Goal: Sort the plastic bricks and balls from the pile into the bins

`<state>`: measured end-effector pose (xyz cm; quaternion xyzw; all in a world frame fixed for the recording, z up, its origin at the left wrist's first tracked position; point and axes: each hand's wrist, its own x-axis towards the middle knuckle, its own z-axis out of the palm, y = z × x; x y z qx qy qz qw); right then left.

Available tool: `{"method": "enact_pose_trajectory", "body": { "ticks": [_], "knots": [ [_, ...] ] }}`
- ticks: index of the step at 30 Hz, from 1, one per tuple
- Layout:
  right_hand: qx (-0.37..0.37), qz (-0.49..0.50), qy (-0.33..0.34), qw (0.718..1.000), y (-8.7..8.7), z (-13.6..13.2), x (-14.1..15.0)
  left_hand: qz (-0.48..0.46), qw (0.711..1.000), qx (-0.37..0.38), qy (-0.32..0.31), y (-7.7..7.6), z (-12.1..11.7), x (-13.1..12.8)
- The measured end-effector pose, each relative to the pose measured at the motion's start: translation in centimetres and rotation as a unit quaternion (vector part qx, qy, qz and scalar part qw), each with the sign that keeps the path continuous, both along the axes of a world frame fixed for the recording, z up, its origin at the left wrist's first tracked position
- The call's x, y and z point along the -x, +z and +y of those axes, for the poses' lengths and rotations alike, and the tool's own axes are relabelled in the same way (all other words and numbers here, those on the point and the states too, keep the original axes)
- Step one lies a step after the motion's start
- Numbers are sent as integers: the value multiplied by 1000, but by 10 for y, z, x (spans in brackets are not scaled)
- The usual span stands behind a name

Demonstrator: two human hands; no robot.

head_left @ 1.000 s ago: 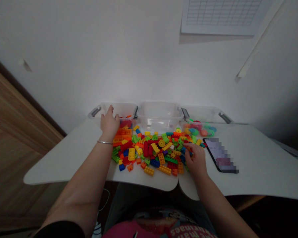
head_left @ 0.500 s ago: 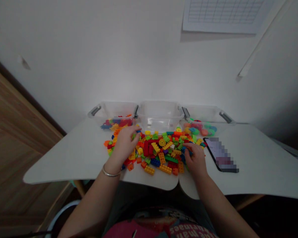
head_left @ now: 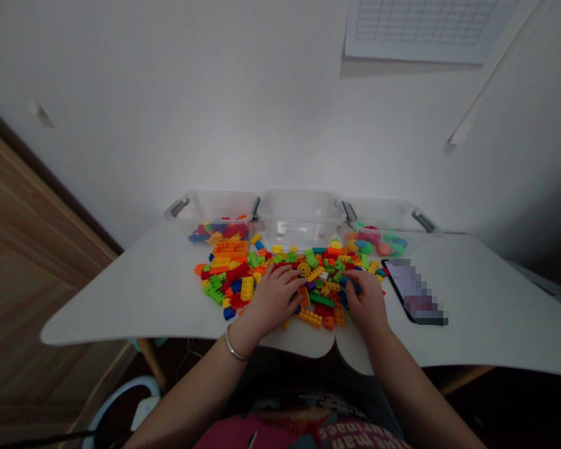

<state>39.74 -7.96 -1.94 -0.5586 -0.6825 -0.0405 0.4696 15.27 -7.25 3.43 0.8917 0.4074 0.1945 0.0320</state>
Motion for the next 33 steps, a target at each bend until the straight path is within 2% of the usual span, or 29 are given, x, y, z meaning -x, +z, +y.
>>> {"method": "enact_pose_trajectory", "body": {
  "ticks": [4, 8, 12, 16, 21, 33],
  "knots": [
    [-2, 1, -2, 1000, 0, -1, 1, 1, 999, -24, 42, 9, 4, 19],
    [-4, 0, -3, 1000, -1, -1, 1, 1, 992, -40, 119, 19, 11, 51],
    [-5, -2, 1, 1000, -1, 0, 1, 25, 979, -35, 198, 19, 13, 70],
    [-4, 0, 0, 1000, -2, 0, 1, 49, 971, -29, 230, 12, 9, 68],
    [0, 2, -2, 1000, -1, 0, 1, 66, 957, -73, 271, 4, 5, 58],
    [1, 8, -2, 1000, 1, -1, 2, 69, 957, -78, 270, 3, 13, 53]
  ]
}}
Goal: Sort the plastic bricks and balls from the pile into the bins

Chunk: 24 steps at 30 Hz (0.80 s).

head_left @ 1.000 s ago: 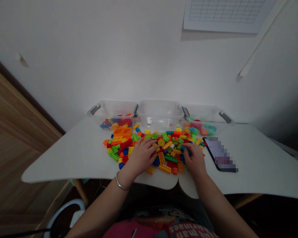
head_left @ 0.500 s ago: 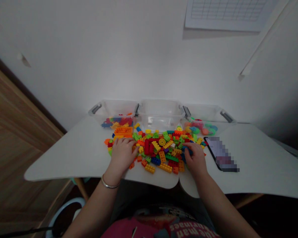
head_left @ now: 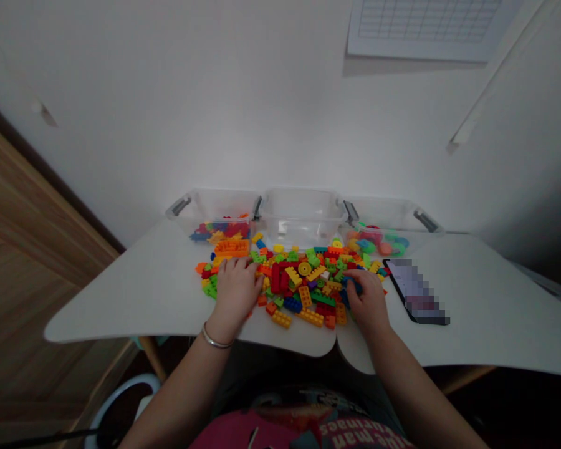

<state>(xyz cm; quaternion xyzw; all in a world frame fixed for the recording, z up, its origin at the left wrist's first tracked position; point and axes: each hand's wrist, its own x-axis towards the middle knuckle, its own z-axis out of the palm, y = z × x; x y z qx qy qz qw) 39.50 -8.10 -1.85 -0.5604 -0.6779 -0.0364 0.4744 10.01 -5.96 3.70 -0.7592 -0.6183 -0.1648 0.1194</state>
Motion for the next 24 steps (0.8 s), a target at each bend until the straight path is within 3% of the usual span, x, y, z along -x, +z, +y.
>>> {"method": "enact_pose_trajectory", "body": {
  "ticks": [4, 11, 18, 24],
  "knots": [
    [1, -6, 2, 1000, 0, 0, -1, -36, 999, 5, -18, 3, -1, 5],
    [0, -4, -1, 1000, -1, 1, -1, -75, 982, 81, -156, 4, -7, -2],
    [1, -3, 1, 1000, -3, 1, -2, -69, 978, 98, -170, -5, 2, -6],
    [0, -3, 0, 1000, -4, 1, -2, -90, 979, 85, -163, 5, 10, -2]
  ]
}}
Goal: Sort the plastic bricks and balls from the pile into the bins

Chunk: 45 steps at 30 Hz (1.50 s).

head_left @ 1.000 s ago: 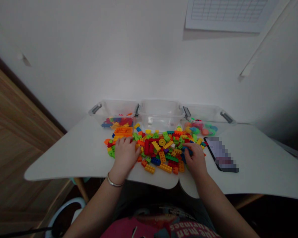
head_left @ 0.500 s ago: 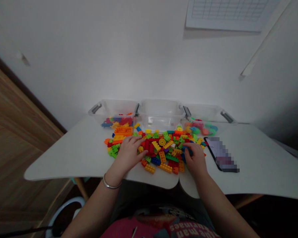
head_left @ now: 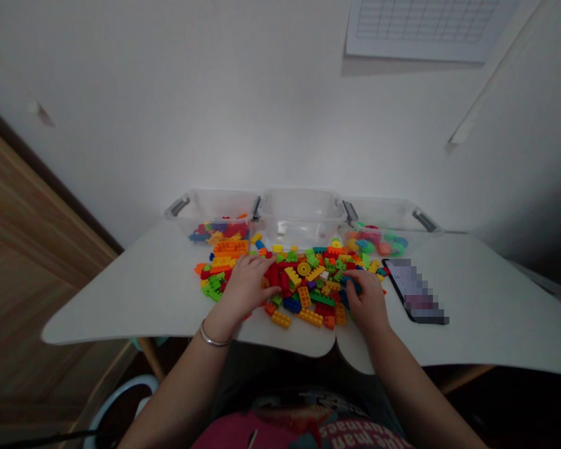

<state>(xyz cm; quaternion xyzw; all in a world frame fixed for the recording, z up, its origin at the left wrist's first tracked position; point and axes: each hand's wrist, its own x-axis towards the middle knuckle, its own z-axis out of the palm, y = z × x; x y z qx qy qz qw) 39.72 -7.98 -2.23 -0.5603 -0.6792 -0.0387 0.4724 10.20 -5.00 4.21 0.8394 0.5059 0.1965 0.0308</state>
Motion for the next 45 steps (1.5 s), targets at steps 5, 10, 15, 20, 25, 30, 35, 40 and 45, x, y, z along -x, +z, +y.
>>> {"method": "enact_pose_trajectory", "body": {
  "ticks": [5, 10, 15, 20, 25, 30, 35, 40, 45],
  "knots": [
    [0, -2, 5, 1000, 1, 0, 0, -91, 994, -25, -47, 29, 13, 10],
    [-1, -8, 6, 1000, 2, -1, 1, -216, 964, -152, -4, 60, 44, 4],
    [-5, -13, 7, 1000, 2, 0, 0, -209, 953, -197, 98, 71, 84, -15],
    [-7, -7, 8, 1000, 3, 0, 0, -114, 971, -119, 175, 75, 98, -33],
    [-13, -12, 14, 1000, 3, 0, 0, -48, 971, -107, 210, 71, 103, -43],
    [-10, -13, 13, 1000, 2, 0, -1, -50, 970, -115, 210, 66, 105, -46],
    [-12, -11, 13, 1000, 2, 0, 0, -60, 979, -100, 167, 59, 110, -41],
    [-15, -13, 16, 1000, 3, 0, 1, -92, 981, -104, 137, 58, 110, -33],
    [-10, -11, 12, 1000, 3, 0, 0, -100, 975, -165, 109, 65, 76, -30]
  ]
}}
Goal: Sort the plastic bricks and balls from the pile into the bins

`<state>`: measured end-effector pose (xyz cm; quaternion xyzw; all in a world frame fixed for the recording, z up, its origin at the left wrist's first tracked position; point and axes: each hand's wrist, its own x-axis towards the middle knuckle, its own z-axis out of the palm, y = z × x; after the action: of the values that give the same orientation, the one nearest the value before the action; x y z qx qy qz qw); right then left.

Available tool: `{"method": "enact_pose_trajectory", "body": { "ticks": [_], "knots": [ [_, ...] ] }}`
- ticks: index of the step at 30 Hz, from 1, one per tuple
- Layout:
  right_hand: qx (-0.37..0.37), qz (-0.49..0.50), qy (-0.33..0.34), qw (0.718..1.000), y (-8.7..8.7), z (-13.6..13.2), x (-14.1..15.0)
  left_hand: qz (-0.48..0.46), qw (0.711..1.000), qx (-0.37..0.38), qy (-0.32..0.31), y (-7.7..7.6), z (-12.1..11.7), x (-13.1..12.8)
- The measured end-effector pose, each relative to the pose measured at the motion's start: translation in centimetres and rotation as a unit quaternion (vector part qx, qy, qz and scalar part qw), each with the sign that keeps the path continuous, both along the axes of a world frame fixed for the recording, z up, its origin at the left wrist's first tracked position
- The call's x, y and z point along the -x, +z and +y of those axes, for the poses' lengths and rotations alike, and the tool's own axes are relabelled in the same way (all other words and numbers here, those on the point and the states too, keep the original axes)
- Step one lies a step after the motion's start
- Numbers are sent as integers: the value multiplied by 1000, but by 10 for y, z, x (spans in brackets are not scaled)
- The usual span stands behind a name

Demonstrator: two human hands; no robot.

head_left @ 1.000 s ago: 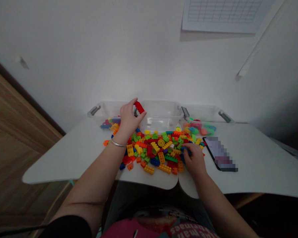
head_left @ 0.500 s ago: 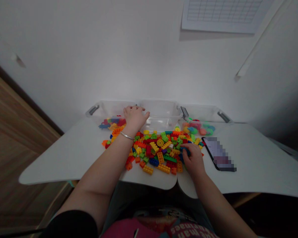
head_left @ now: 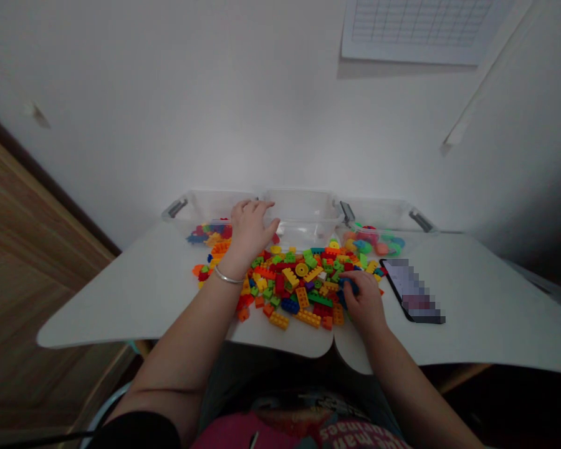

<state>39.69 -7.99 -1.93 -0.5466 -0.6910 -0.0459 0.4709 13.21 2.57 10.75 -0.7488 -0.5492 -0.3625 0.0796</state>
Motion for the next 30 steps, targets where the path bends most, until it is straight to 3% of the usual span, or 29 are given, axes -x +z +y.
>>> {"method": "enact_pose_trajectory", "body": {
  "ticks": [5, 10, 17, 30],
  "knots": [
    [-1, -7, 0, 1000, 0, 0, -1, 72, 992, 20, -97, -4, -54, -1],
    [1, -8, -3, 1000, 1, -1, -1, 135, 977, 109, -123, -28, -81, 5],
    [12, -1, -4, 1000, 1, -1, 0, 143, 976, 132, -99, -64, -88, 5],
    [9, 5, 1, 1000, 1, -1, 0, 127, 982, 111, -83, -71, -87, -15]
  ]
}}
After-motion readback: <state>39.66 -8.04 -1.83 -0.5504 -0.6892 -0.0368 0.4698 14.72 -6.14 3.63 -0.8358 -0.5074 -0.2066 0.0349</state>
